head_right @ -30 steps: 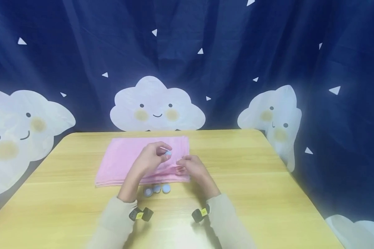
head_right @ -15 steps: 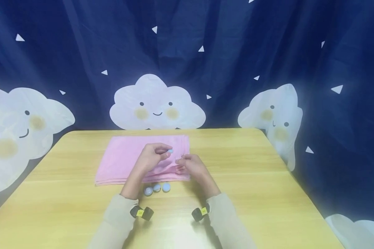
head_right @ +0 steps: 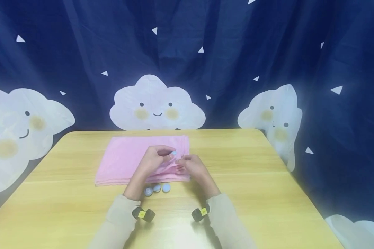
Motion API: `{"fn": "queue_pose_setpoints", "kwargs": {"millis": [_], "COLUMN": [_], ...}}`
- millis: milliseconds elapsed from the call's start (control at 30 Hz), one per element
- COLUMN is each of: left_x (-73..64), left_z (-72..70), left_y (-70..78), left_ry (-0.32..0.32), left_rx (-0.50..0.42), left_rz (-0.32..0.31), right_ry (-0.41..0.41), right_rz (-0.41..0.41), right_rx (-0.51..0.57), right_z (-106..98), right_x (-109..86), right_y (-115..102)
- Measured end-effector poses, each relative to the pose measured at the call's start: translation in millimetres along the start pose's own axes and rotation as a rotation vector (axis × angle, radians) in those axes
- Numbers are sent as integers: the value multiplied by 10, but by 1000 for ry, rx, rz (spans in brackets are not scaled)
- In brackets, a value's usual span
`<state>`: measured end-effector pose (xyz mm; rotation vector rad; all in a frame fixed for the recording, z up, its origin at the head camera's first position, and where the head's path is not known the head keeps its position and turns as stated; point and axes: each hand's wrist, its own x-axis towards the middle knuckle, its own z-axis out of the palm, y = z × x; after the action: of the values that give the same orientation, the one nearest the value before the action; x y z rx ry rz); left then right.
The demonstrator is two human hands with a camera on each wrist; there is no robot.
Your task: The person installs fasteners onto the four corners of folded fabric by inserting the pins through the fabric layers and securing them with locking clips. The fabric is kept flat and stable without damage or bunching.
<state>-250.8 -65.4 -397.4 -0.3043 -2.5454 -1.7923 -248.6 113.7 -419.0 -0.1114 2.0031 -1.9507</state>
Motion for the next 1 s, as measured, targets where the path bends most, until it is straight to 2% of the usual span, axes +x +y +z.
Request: {"fn": "queue_pose_setpoints", "kwargs": {"millis": [300, 700, 867, 1000], "left_x": [-6, -9, -14, -22], "left_z": [0, -10, -18, -23], "left_y": [8, 11, 7, 12], "left_ry": [-15, -22, -9, -8], "left_rx": [-26, 13, 47, 35], "left_rz": [-2, -38, -44, -57], "right_ry": [9, -15, -31, -35], "right_rz": [4, -15, -6, 10], "right_rx": [0, 7, -9, -3], "right_z": [-5, -6, -7, -8], "right_x": [7, -1, -6, -9], "right_y": [-2, 0, -5, -12]}}
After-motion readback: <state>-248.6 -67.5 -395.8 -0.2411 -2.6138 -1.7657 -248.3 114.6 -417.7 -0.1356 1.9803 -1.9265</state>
